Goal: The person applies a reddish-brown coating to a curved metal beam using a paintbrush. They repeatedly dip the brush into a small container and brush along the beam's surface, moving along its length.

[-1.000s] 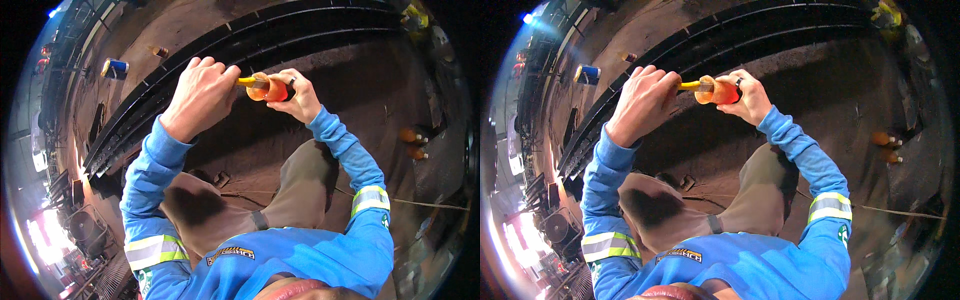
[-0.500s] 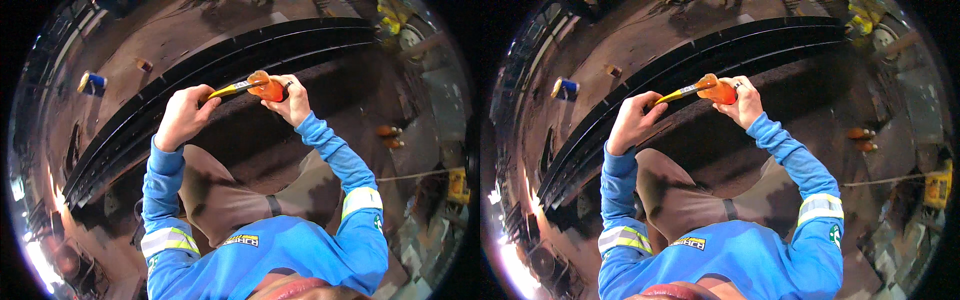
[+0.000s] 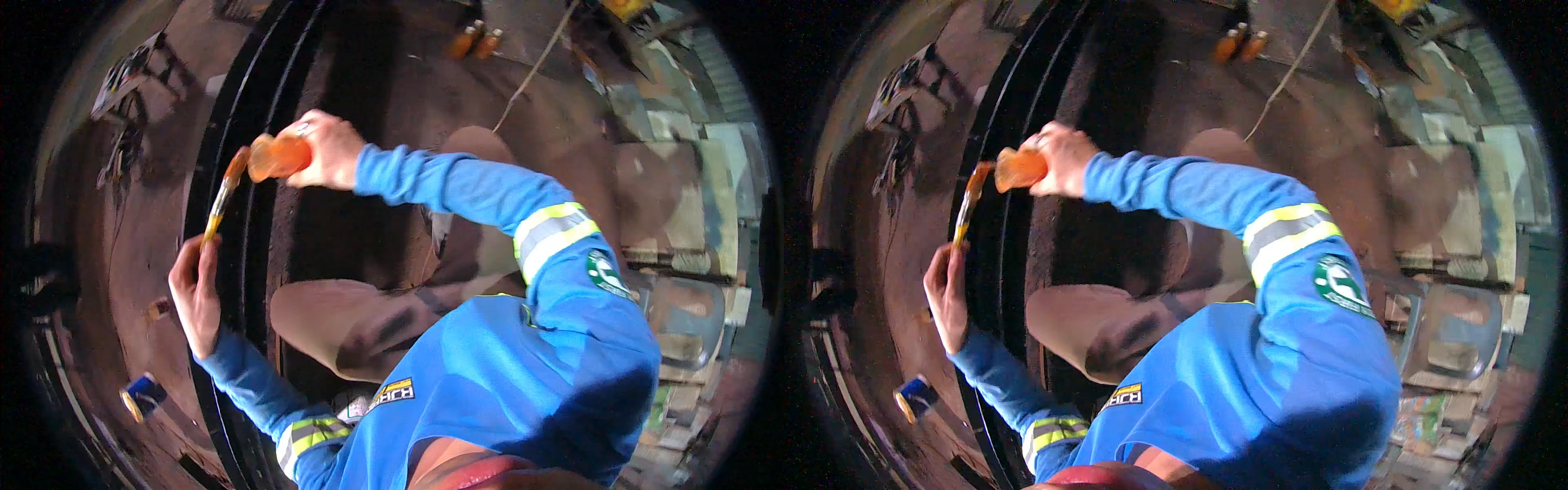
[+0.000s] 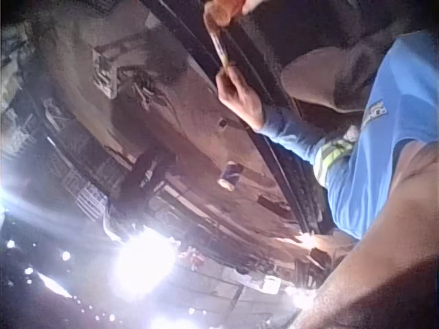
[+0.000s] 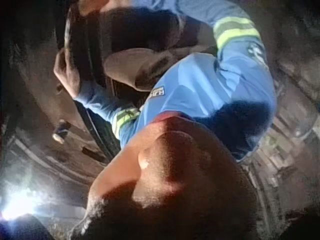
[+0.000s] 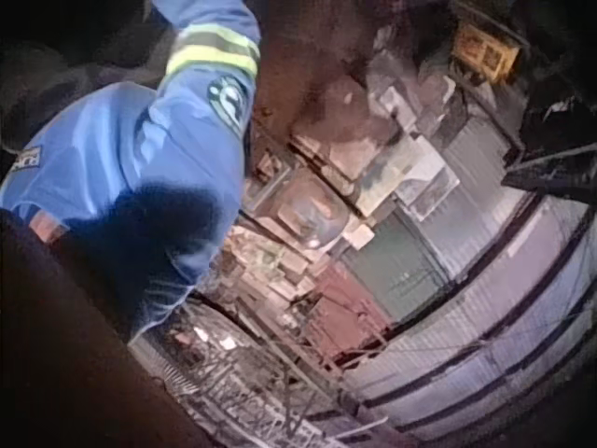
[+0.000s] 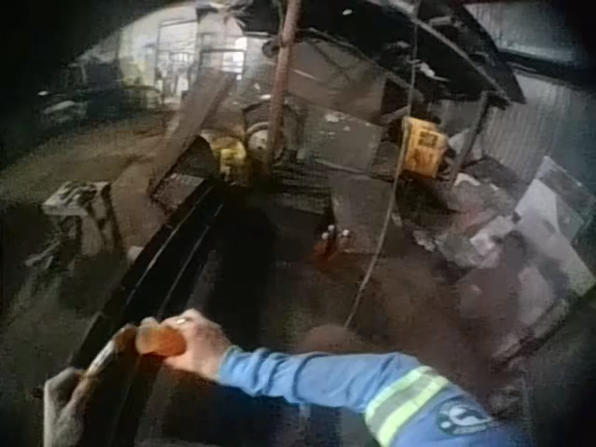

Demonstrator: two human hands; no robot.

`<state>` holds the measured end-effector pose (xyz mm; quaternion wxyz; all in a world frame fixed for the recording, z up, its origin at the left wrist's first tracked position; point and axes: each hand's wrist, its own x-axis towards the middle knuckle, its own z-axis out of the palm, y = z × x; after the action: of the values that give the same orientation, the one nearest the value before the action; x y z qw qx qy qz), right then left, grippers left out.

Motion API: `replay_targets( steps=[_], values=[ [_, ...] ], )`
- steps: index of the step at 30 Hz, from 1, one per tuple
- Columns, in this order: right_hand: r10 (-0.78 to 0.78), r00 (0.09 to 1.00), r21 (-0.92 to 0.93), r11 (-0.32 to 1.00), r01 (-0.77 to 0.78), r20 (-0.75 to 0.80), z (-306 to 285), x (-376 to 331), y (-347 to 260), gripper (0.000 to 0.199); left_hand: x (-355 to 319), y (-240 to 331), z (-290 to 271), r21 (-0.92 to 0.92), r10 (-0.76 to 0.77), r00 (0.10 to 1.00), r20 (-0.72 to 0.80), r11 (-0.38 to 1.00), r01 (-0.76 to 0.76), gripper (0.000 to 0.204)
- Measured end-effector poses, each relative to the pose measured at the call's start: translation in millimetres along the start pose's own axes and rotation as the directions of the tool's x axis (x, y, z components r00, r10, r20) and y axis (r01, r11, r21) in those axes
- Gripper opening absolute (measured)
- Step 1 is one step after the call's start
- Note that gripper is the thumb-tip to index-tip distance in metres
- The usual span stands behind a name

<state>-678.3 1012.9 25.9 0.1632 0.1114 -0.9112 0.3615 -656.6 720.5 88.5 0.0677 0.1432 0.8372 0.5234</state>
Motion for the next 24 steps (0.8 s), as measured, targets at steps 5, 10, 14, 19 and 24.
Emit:
replay_targets(
  steps=[5, 10, 14, 19, 24],
  values=[
    [-0.022, 0.997, -0.013, 1.000, 0.023, 0.078, -44.0, -13.5, -3.1, 0.064, 7.4, 28.3, 11.0, 0.187, 0.250, 0.965, -0.086, 0.955, -0.230, 0.018],
    [-0.125, 0.984, 0.125, 0.986, 0.109, 0.126, -31.2, 4.8, -5.3, 0.061, 4.3, 30.0, 8.6, 0.287, 0.317, 0.944, -0.089, 0.916, -0.281, 0.020],
    [-0.165, 0.964, 0.292, 0.951, 0.099, 0.211, -11.6, 19.9, 15.1, 0.062, 0.1, 11.7, 30.7, 0.272, 0.176, 0.966, -0.188, 0.955, -0.120, 0.024],
    [-0.153, 0.924, 0.537, 0.841, -0.064, 0.350, 6.1, 22.4, 63.2, 0.062, -14.0, -6.1, 76.1, 0.343, 0.086, 0.928, -0.364, 0.938, 0.048, 0.023],
    [-0.196, 0.895, 0.586, 0.806, -0.086, 0.400, 5.3, 51.8, 106.1, 0.068, -38.8, -6.3, 86.6, 0.098, -0.088, 0.781, -0.619, 0.977, 0.187, 0.028]
  ],
)
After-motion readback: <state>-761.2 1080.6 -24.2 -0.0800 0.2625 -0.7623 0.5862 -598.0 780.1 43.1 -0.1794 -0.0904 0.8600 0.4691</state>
